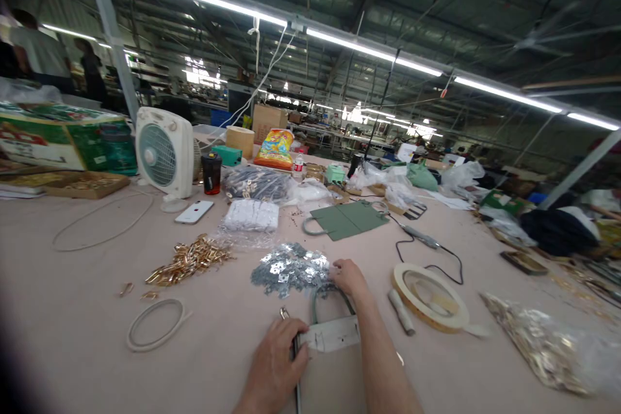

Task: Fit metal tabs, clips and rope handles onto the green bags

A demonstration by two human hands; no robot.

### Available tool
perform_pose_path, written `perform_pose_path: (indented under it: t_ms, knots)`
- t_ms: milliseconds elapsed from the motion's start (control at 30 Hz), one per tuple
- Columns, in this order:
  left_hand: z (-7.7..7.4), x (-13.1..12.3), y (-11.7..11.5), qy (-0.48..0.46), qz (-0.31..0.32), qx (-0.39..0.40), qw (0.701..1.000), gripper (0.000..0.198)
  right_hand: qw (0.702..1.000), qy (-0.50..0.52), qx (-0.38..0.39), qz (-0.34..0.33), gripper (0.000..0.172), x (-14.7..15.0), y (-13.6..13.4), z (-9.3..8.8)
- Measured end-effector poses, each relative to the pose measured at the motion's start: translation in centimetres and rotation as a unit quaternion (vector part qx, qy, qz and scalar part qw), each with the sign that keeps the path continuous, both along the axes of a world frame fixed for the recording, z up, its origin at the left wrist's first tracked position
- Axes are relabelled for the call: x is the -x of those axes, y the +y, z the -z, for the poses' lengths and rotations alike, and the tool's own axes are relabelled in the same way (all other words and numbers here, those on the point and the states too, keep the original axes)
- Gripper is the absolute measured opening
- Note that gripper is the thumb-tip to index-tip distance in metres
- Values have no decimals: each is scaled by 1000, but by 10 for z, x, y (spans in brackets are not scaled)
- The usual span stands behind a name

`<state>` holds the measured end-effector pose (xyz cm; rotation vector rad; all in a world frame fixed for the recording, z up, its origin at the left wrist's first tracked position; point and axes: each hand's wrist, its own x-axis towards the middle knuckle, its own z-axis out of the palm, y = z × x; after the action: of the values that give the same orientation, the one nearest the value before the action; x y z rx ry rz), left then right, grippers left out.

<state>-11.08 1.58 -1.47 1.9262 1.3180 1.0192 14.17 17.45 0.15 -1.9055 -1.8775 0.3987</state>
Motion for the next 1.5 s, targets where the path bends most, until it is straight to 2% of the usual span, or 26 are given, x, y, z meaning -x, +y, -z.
perform_pose_path:
  t_ms: [200, 533, 700, 1100, 1367, 1500]
  knots:
    - [-1, 0, -1, 3, -6, -3, 1000, 25, 998, 40, 32, -36, 20, 2, 4, 10]
    - [-3, -1, -2, 7, -5, -8, 1000, 22, 993, 120, -11, 1, 29, -5, -4, 22]
    - [-1, -1, -2, 9, -3, -14, 1000, 23, 989, 150, -14, 6, 34, -6, -8, 22]
    - [-1, 0, -3, 1, -5, -19, 1000, 22, 990, 137, -22, -3, 36, -2, -8, 23]
    - [-2, 0, -3, -4, -7, -13, 1000, 23, 994, 111, -2, 8, 21, 4, 2, 27]
    - [-2, 1, -4, -4, -6, -11, 1000, 23, 991, 136, 1, 18, 24, 3, 2, 28]
